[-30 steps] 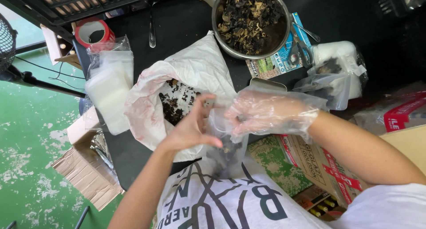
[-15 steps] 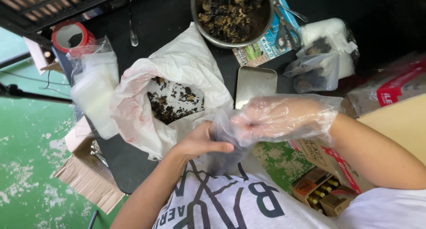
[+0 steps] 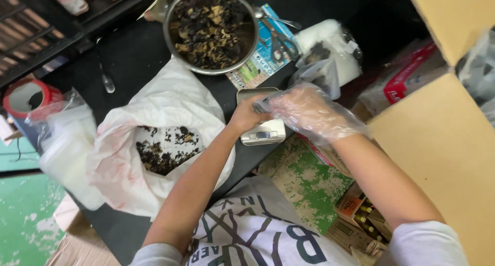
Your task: The person scoops dried black mushrooms from a large white bag into small clear plastic bags using gloved hands. Each filled bag is placed on a digital scale to measure weight, then set aside. The process repeats with multiple small bags being filled and weighed.
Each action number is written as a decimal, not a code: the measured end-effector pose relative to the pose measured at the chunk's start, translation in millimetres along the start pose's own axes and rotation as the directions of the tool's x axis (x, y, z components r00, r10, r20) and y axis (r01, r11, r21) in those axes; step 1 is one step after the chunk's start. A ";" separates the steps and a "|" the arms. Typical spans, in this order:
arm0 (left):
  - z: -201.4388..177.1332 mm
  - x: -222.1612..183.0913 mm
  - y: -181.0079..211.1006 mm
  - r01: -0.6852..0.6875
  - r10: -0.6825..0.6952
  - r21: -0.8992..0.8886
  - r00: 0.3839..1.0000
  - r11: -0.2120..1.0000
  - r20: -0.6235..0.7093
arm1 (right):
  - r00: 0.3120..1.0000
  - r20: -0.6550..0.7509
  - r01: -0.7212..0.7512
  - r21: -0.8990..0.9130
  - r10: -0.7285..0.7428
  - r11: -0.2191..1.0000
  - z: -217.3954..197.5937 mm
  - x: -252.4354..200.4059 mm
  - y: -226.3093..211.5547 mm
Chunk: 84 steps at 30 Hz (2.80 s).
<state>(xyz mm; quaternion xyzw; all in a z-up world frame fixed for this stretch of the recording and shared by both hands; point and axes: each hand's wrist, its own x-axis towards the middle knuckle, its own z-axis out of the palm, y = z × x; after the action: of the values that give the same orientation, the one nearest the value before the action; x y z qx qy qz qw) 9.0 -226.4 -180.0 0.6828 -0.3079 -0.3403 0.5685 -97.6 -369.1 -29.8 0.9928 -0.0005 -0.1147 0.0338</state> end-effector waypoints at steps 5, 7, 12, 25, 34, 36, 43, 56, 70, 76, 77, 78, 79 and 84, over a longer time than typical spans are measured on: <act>-4.9 10.5 -10.8 0.024 -0.024 0.033 1.000 0.999 0.015 | 0.991 -0.043 -0.107 0.277 0.124 0.955 -53.2 -29.5 -4.9; -15.1 -3.2 11.1 0.007 -0.008 0.021 0.999 1.000 0.040 | 0.985 -0.030 -0.145 0.360 0.167 0.921 -88.4 -48.3 -8.6; -38.4 -22.8 69.4 0.059 -0.060 0.023 0.997 0.998 0.041 | 0.940 0.002 -0.254 0.669 0.340 0.698 -138.3 -73.0 -13.9; -42.3 -26.8 54.9 -0.038 0.035 0.099 0.999 0.994 0.037 | 0.957 -0.061 -0.183 0.637 0.285 0.749 -135.2 -76.4 -17.9; -32.4 -29.6 39.7 -0.013 0.012 0.206 1.000 0.978 0.006 | 0.967 0.022 -0.211 0.625 0.253 0.752 -64.7 -16.2 -24.7; -17.1 -25.9 29.7 0.044 -0.058 0.248 0.997 0.968 0.050 | 0.987 0.004 -0.159 0.073 0.159 0.985 -3.2 11.4 -9.6; 3.0 -1.9 12.0 0.079 -0.076 0.285 0.997 0.955 -0.021 | 0.999 0.020 -0.044 0.167 0.041 0.985 -3.3 21.7 -7.4; -10.6 -13.3 42.7 0.072 -0.090 0.442 0.996 0.894 0.019 | 0.997 0.072 0.023 -0.014 -0.022 1.000 -101.3 13.8 -16.9; -79.9 -105.6 41.6 -0.052 0.110 0.163 0.920 0.985 -0.377 | 0.995 -0.090 -0.033 0.100 0.042 0.994 -103.7 132.7 8.4; -194.2 -157.0 -96.8 0.441 -0.199 0.309 0.788 0.843 -0.583 | 0.930 -0.019 0.304 0.598 -0.367 0.741 -73.8 111.1 -128.4; -202.8 -156.9 -120.0 0.502 -0.253 0.310 0.769 0.807 -0.587 | 0.861 -0.012 0.383 0.672 -0.508 0.634 -54.9 113.6 -150.7; -212.0 -155.4 -143.1 0.558 -0.305 0.314 0.750 0.768 -0.587 | 0.774 -0.019 0.437 0.740 -0.633 0.512 -35.9 115.5 -172.1; -204.7 -160.8 -113.4 0.563 -0.305 0.308 0.743 0.767 -0.596 | 0.767 -0.020 0.444 0.738 -0.642 0.508 16.7 131.3 -187.1; -188.9 -173.4 -26.0 0.680 -0.385 0.481 0.721 0.553 -0.577 | 0.961 0.029 0.270 0.144 -0.276 0.952 65.0 129.5 -247.0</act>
<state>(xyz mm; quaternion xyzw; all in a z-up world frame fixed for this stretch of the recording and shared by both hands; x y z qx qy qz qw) 63.4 24.9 -162.7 0.9534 -0.0546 -0.2172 0.2020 12.0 -128.0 -139.1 0.9802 0.1280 -0.1421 -0.0513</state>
